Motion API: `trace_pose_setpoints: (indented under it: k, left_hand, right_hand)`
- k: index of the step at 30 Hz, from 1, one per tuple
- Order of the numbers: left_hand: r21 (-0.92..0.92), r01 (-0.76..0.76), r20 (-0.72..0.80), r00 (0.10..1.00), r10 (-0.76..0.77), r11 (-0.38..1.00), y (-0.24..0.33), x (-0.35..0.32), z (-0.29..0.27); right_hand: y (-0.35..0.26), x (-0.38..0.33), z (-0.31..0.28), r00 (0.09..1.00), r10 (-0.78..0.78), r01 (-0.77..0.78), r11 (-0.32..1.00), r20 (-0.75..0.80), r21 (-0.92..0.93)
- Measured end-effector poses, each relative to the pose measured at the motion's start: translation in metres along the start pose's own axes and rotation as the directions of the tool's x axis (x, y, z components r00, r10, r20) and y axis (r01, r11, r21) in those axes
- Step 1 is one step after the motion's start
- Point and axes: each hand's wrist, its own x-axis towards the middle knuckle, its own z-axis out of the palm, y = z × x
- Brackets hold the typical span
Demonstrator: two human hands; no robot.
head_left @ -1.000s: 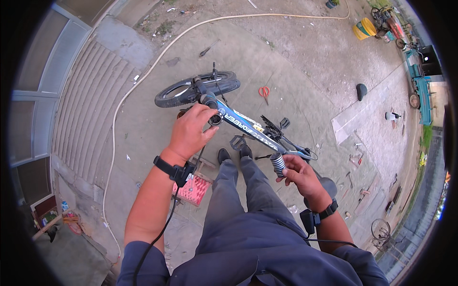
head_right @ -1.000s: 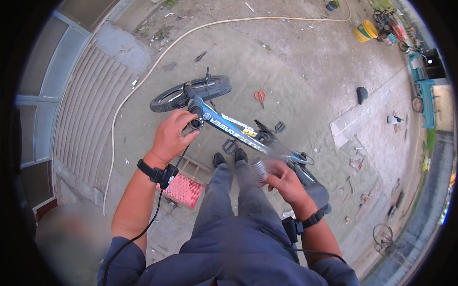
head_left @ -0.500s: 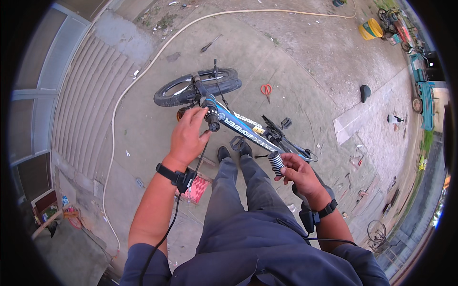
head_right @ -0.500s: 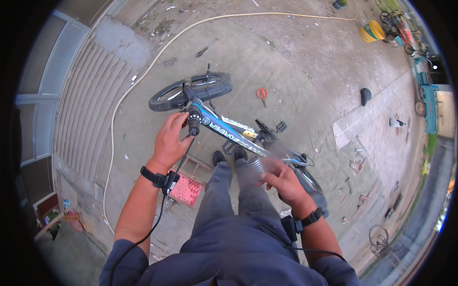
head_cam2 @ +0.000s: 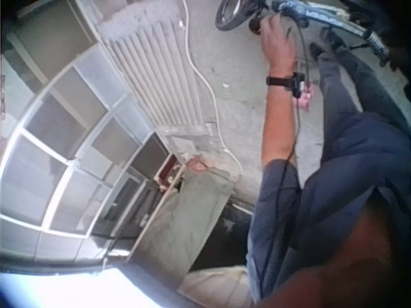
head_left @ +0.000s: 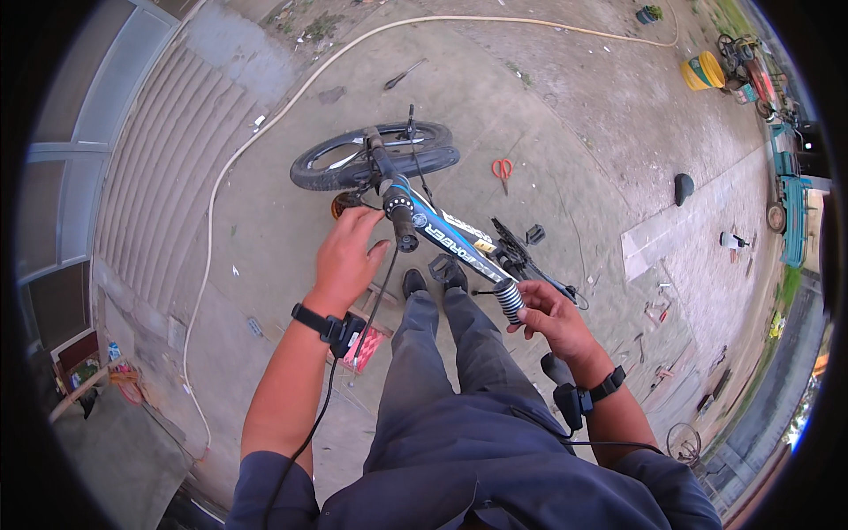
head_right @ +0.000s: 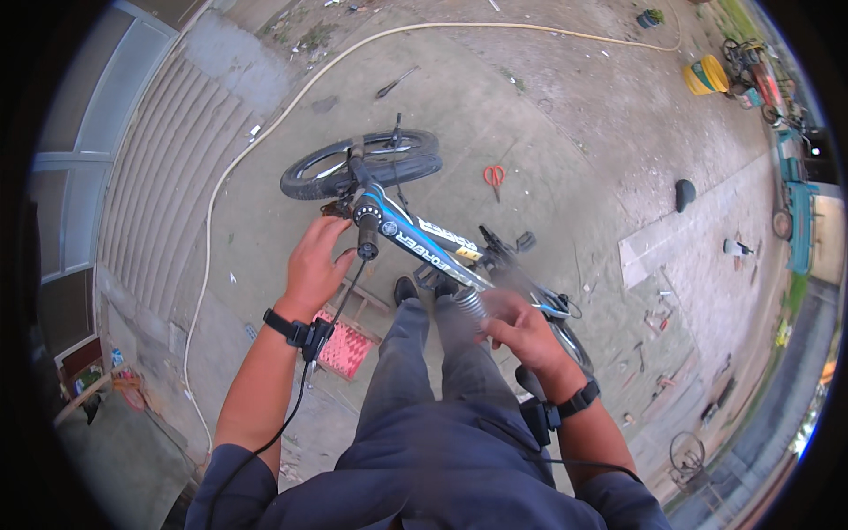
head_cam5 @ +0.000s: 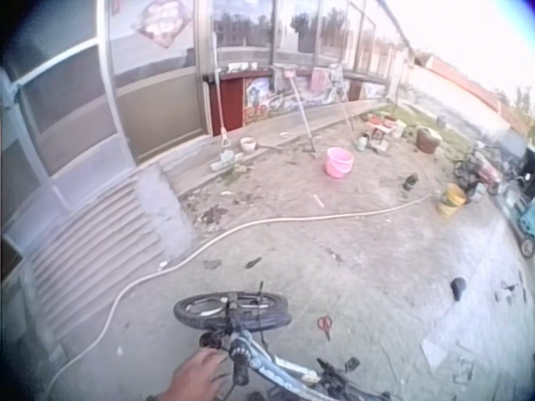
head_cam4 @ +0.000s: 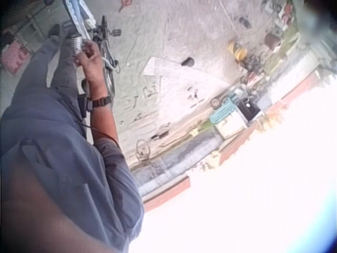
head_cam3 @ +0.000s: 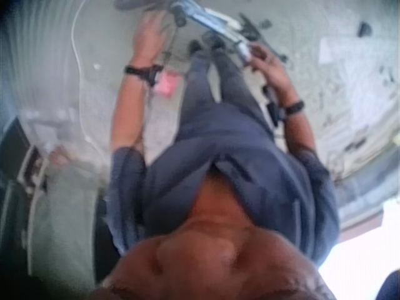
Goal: The person assembles a bicycle by installing small parts into the handlebar stem, wiping the stem with a cloth, and attaching a spring and handlebar grip. The person retrieves parts from a white basin and places them onto the bicycle frame.
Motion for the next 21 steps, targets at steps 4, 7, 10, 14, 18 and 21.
trace_pose_setpoints:
  k: [4,7,10,14,18,21]
  left_hand:
    - [0.017,-0.072,-0.018,0.997,0.072,0.997,-0.003,0.023,0.012]
    - [0.013,-0.023,-0.018,1.0,0.023,1.0,-0.007,0.034,0.027]
    - [0.024,-0.064,-0.077,0.995,0.066,0.998,-0.011,0.036,0.038]
    - [0.007,-0.075,-0.109,0.991,0.075,0.997,-0.015,0.035,0.043]
    - [-0.01,-0.074,-0.126,0.989,0.072,0.997,-0.014,0.034,0.045]
    - [-0.042,-0.069,-0.132,0.989,0.063,0.997,-0.012,0.035,0.045]
  right_hand:
    - [0.002,0.006,0.0,1.0,0.012,-0.012,1.0,0.013,-0.019]
    - [0.003,0.009,-0.001,1.0,0.021,-0.02,0.999,0.017,-0.039]
    - [0.004,0.01,-0.001,1.0,0.031,-0.031,0.999,0.004,-0.035]
    - [0.002,0.01,0.0,0.999,0.04,-0.04,0.999,-0.01,-0.022]
    - [0.0,0.011,0.0,0.999,0.04,-0.04,0.999,-0.021,-0.012]
    - [-0.003,0.014,-0.002,0.999,0.045,-0.045,0.999,-0.001,-0.011]
